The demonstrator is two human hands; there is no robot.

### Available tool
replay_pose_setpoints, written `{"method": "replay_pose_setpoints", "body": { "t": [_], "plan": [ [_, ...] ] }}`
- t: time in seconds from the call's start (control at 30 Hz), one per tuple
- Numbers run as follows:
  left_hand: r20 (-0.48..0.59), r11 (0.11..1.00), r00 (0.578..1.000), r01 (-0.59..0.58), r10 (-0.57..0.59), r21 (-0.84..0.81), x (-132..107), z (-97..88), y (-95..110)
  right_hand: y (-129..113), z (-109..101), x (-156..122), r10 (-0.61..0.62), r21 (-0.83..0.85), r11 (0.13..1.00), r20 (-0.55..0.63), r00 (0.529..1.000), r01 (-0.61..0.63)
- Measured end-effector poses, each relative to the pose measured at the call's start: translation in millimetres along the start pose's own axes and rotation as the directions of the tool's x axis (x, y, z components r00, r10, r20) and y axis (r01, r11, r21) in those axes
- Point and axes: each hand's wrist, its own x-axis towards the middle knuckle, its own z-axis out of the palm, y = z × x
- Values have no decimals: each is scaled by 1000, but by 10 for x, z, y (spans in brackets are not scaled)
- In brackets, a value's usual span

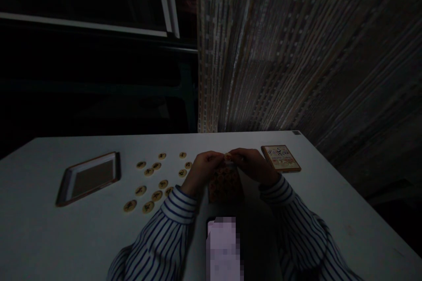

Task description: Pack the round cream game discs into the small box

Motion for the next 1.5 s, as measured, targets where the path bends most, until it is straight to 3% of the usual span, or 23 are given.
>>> {"method": "replay_pose_setpoints", "body": {
  "t": [0.33, 0.6, 0.8, 1.13, 1.5],
  "plan": [
    [-12, 994, 999, 31, -32, -101, -16, 16, 20, -41, -29, -18, -77, -19, 997, 90, 993, 79],
    [1, 986, 998, 69, -70, -152, -20, 25, 17, 18, 1, -23, -37, -37, 999, 1, 999, 37],
    [56, 993, 997, 57, -51, -106, -12, 28, 17, -7, -20, -5, -45, -45, 998, 1, 999, 45],
    [-17, 992, 999, 44, -46, -118, -11, 24, 24, 9, 19, -11, -100, -78, 992, 0, 995, 100],
    [-17, 996, 999, 27, -29, -81, -50, 55, 89, -4, 34, -4, -193, -199, 961, 24, 981, 194]
  ]
}}
